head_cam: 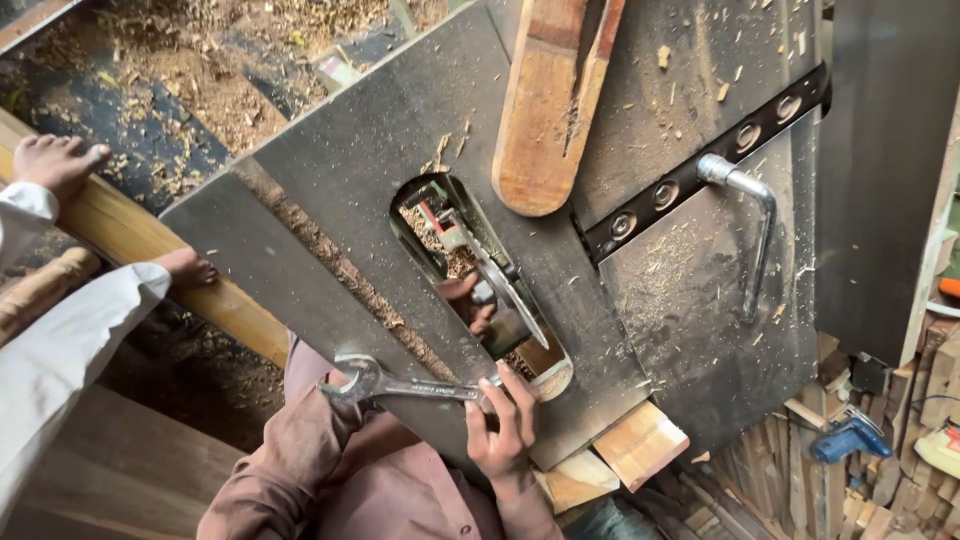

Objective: Tightening bolts and adjusting the blade assembly on a woodworking jointer machine using a wrench.

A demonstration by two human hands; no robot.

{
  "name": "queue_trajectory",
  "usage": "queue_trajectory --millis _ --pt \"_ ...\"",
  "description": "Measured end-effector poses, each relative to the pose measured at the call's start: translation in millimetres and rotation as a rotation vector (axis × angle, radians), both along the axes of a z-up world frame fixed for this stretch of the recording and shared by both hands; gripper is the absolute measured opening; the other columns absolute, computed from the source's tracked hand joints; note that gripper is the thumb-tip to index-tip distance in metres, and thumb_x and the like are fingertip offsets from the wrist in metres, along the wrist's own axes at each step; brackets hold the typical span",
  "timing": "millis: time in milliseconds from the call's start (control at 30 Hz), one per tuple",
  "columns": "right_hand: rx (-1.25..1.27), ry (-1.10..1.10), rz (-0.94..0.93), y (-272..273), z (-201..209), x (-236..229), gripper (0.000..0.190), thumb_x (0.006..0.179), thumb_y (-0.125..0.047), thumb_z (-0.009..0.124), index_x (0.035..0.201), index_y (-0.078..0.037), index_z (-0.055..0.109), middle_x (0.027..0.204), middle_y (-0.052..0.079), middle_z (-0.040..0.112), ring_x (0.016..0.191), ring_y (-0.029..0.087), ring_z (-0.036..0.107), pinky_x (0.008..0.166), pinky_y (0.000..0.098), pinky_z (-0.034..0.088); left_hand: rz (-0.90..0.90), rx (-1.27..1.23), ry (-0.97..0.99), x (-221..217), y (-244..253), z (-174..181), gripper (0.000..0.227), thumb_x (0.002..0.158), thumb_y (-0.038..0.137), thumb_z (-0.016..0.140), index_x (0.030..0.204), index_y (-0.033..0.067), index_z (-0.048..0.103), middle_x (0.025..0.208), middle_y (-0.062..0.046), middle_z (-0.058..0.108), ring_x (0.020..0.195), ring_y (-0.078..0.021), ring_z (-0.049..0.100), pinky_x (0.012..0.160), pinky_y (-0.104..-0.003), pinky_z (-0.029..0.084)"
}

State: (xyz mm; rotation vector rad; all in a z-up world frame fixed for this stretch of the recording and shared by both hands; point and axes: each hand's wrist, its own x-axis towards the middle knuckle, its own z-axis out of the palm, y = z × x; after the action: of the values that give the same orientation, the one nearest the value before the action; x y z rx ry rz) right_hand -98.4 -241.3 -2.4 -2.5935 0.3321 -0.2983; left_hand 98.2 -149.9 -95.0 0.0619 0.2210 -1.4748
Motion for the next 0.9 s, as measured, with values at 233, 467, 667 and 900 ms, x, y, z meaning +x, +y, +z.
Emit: queue_trajectory --millis 233,467,667,900 --pt "0.009 -0.005 0.000 0 -2 0 0.033 0.088 -0.010 0.072 0.118 0.000 0.065 0.131 0.019 0.061 0.113 0.035 0.063 0.100 0.0442 0.052 0.110 0.588 -0.312 12 11 38 0.031 0.090 0.028 0.073 0.106 0.0022 0.069 0.088 -0.008 0.074 0.080 -0.0145 0.072 0.068 -0.028 0.059" --pt "0.024 -0.007 0.010 -2 -1 1 0.033 0.089 -0.012 0.071 0.120 0.000 0.064 0.131 0.020 0.060 0.115 0.035 0.063 0.100 0.0436 0.053 -0.114 0.688 -0.702 9 4 22 0.038 0.088 0.031 0.077 0.110 0.0001 0.071 0.095 -0.008 0.073 0.087 -0.0164 0.070 0.073 -0.031 0.055" --pt "-0.012 -0.008 -0.004 1 5 6 0.032 0.090 -0.013 0.071 0.120 -0.001 0.066 0.131 0.019 0.061 0.114 0.035 0.062 0.100 0.0441 0.052 -0.063 0.234 0.087 16 19 41 0.039 0.099 0.034 0.068 0.110 -0.0036 0.068 0.097 -0.012 0.072 0.087 -0.0220 0.072 0.080 -0.037 0.059" --pt "0.001 -0.030 0.009 -1 1 3 0.033 0.090 -0.014 0.071 0.119 -0.001 0.066 0.131 0.019 0.061 0.112 0.035 0.063 0.098 0.0441 0.052 0.187 0.569 -1.215 25 32 59 0.042 0.096 0.031 0.067 0.130 0.0059 0.067 0.124 -0.014 0.067 0.119 -0.0219 0.063 0.101 -0.035 0.052"
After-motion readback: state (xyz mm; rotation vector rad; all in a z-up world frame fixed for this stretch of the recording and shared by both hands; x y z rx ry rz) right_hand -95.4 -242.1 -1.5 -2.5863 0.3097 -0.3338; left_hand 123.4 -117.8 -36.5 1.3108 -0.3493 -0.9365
